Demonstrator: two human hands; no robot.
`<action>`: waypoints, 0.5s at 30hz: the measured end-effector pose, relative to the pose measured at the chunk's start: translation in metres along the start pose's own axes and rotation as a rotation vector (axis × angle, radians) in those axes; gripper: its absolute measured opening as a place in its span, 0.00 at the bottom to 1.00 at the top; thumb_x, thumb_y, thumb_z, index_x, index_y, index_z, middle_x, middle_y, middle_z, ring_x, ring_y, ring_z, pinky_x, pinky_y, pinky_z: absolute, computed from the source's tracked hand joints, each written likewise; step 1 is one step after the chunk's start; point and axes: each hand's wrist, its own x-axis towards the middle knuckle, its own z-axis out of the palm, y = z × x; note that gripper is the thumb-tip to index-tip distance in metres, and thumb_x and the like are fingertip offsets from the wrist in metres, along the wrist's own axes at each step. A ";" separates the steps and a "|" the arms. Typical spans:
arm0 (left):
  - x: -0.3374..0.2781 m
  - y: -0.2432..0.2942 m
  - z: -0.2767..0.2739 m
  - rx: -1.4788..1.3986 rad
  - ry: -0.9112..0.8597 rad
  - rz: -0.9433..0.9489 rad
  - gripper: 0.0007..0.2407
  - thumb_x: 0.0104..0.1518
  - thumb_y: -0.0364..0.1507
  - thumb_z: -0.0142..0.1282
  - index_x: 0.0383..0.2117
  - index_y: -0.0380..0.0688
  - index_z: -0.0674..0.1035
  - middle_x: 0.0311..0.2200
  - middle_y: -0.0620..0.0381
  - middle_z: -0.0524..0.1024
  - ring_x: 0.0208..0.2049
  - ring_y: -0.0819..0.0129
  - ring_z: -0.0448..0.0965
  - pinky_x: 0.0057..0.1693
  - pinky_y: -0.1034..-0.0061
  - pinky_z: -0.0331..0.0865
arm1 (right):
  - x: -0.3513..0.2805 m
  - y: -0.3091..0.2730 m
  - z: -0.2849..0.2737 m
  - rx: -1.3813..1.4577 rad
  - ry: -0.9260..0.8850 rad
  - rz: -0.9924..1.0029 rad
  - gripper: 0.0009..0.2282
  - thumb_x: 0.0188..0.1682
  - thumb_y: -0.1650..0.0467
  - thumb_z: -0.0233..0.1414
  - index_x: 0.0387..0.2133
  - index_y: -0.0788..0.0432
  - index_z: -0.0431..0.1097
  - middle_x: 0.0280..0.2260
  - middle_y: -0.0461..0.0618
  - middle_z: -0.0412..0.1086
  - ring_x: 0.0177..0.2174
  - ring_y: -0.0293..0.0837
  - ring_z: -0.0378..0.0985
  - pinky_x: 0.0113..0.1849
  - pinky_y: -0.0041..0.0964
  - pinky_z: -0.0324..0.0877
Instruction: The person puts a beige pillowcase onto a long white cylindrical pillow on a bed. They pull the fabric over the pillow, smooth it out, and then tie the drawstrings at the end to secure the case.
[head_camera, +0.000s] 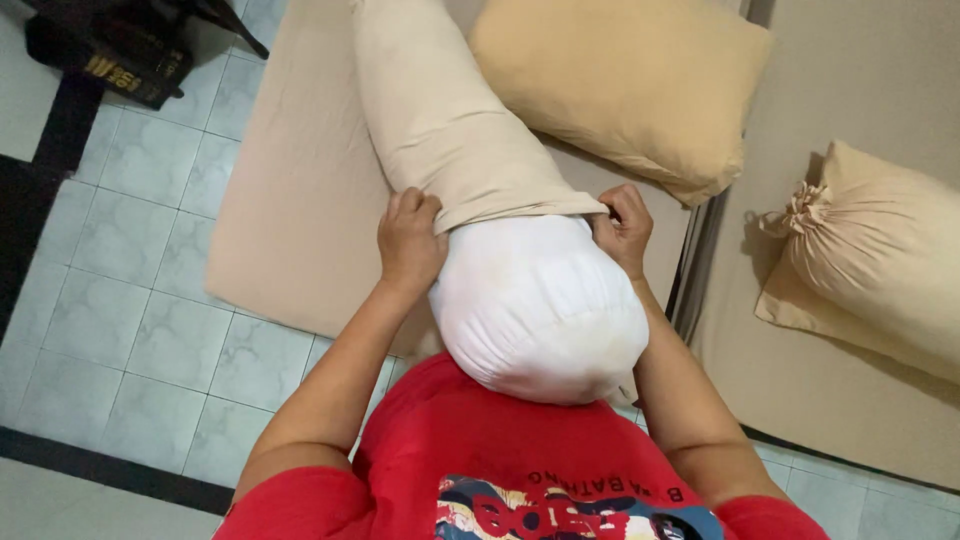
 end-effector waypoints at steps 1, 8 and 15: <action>-0.017 -0.001 0.010 0.004 -0.001 -0.004 0.14 0.37 0.24 0.64 0.34 0.46 0.81 0.34 0.56 0.74 0.43 0.54 0.76 0.47 0.60 0.74 | -0.012 0.005 -0.001 0.004 -0.003 0.002 0.07 0.48 0.81 0.58 0.26 0.58 0.72 0.24 0.49 0.62 0.24 0.46 0.67 0.29 0.37 0.62; -0.010 0.047 -0.027 -0.548 -0.110 -0.269 0.13 0.47 0.19 0.52 0.38 0.47 0.82 0.33 0.46 0.81 0.43 0.40 0.81 0.48 0.53 0.73 | -0.021 0.035 -0.008 0.107 -0.194 0.245 0.06 0.46 0.81 0.57 0.32 0.59 0.76 0.28 0.54 0.70 0.27 0.46 0.70 0.32 0.38 0.66; -0.003 0.108 -0.039 -0.371 -0.190 0.328 0.14 0.51 0.20 0.50 0.41 0.52 0.82 0.25 0.57 0.81 0.30 0.57 0.84 0.40 0.68 0.77 | 0.029 -0.030 -0.072 0.265 -0.512 0.062 0.19 0.52 0.60 0.57 0.45 0.66 0.75 0.41 0.61 0.72 0.42 0.53 0.74 0.46 0.48 0.70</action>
